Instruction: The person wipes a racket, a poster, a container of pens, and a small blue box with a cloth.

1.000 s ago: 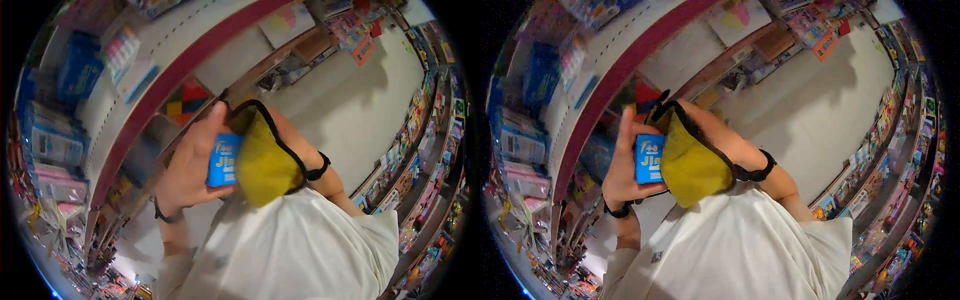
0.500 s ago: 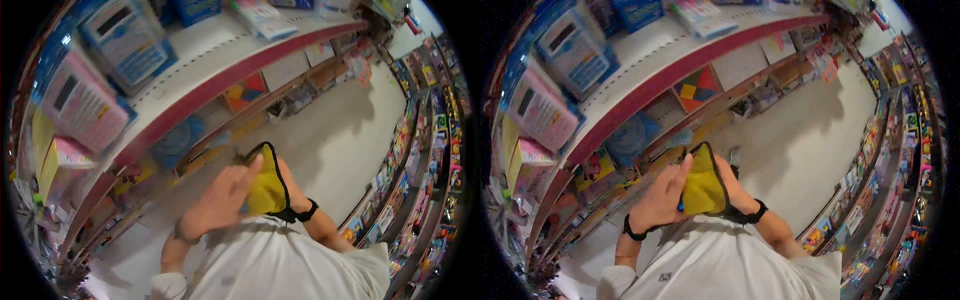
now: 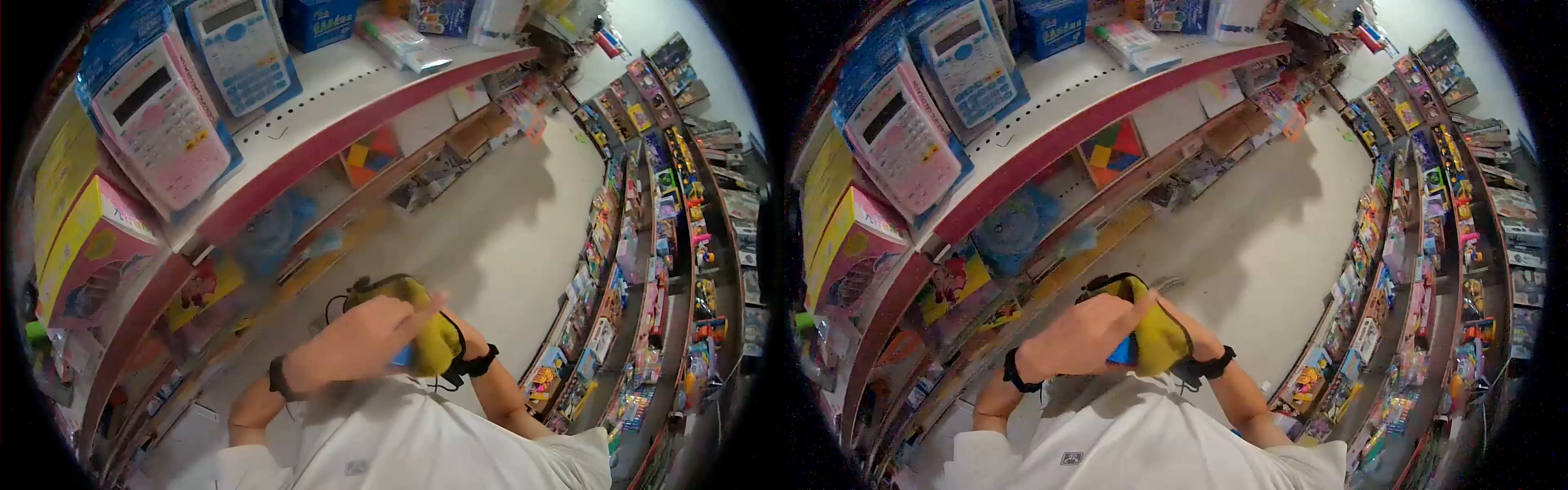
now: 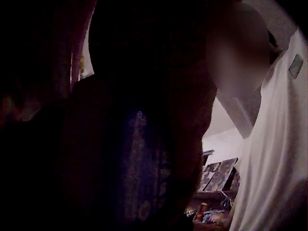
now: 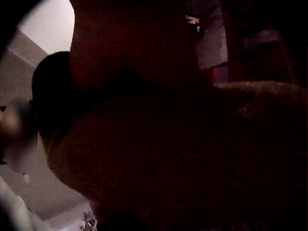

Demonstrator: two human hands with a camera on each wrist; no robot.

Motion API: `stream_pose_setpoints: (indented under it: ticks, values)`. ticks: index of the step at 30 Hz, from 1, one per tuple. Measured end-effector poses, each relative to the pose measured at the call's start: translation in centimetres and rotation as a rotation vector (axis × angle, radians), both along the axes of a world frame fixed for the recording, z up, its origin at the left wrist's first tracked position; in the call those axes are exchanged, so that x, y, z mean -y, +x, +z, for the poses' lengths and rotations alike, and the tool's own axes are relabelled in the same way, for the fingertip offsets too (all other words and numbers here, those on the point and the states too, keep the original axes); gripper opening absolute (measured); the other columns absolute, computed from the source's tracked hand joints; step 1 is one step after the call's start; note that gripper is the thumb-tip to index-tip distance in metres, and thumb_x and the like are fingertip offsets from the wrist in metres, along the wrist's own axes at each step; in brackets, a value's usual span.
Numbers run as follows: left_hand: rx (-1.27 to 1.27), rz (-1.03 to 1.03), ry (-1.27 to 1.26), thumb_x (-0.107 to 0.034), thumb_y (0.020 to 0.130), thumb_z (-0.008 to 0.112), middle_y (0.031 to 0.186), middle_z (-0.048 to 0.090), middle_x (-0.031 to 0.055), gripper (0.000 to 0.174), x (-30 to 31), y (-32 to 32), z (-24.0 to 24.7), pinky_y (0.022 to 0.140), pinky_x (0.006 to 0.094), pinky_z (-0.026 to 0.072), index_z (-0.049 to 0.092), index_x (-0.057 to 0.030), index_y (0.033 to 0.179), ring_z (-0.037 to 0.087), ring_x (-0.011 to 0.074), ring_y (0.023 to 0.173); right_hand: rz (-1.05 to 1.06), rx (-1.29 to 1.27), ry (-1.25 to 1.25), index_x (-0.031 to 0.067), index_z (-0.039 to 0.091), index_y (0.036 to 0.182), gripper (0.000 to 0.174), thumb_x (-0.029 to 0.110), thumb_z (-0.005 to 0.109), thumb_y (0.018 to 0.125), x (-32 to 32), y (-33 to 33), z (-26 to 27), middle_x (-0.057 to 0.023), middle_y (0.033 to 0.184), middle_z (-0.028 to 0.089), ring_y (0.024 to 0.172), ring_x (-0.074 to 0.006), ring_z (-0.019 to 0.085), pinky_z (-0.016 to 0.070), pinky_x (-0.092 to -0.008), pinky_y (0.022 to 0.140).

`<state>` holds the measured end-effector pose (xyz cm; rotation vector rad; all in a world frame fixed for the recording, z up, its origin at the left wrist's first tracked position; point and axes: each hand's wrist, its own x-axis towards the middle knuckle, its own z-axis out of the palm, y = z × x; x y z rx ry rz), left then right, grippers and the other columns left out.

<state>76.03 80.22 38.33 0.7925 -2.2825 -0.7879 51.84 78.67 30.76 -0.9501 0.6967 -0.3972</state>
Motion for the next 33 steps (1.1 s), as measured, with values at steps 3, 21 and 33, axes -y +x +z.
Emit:
stream_pose_setpoints:
  ticks: [3,21,33]
  values:
    - [-0.148,-0.06,-0.016,-0.028,0.064,0.083,0.094,0.059,0.015,0.105,0.7,-0.7,0.3,0.079,0.0399,0.0473,0.024,-0.0028,0.147,0.057,0.0343,0.086,0.241,-0.093,-0.472,0.0062,0.035,0.143,0.06,0.021,0.062,0.092,-1.8,-5.2,-8.4,-0.0078,0.139,0.046,0.122,-0.0151,0.047,0.0377,-0.0306,0.104]
    - [-0.231,0.45,-0.317,-0.03,0.057,0.086,0.128,0.044,0.0181,0.101,7.6,-7.6,-5.0,0.102,0.0451,0.0357,0.034,-0.0031,0.138,0.045,0.034,0.119,-0.456,-0.164,-0.596,0.0048,0.041,0.136,0.07,0.033,0.073,0.081,6.3,-1.8,0.3,-0.0138,0.132,0.052,0.115,-0.0252,0.055,0.0454,-0.0395,0.097]
    - [-0.464,0.191,0.105,-0.026,0.054,0.092,0.127,0.042,0.0174,0.109,7.1,-7.2,-3.9,0.098,0.041,0.0396,0.028,-0.0051,0.139,0.047,0.0311,0.114,-0.492,0.486,-0.152,0.0095,0.027,0.145,0.061,0.037,0.051,0.097,4.3,-0.1,-3.4,-0.0089,0.142,0.043,0.12,-0.021,0.052,0.0449,-0.036,0.101]
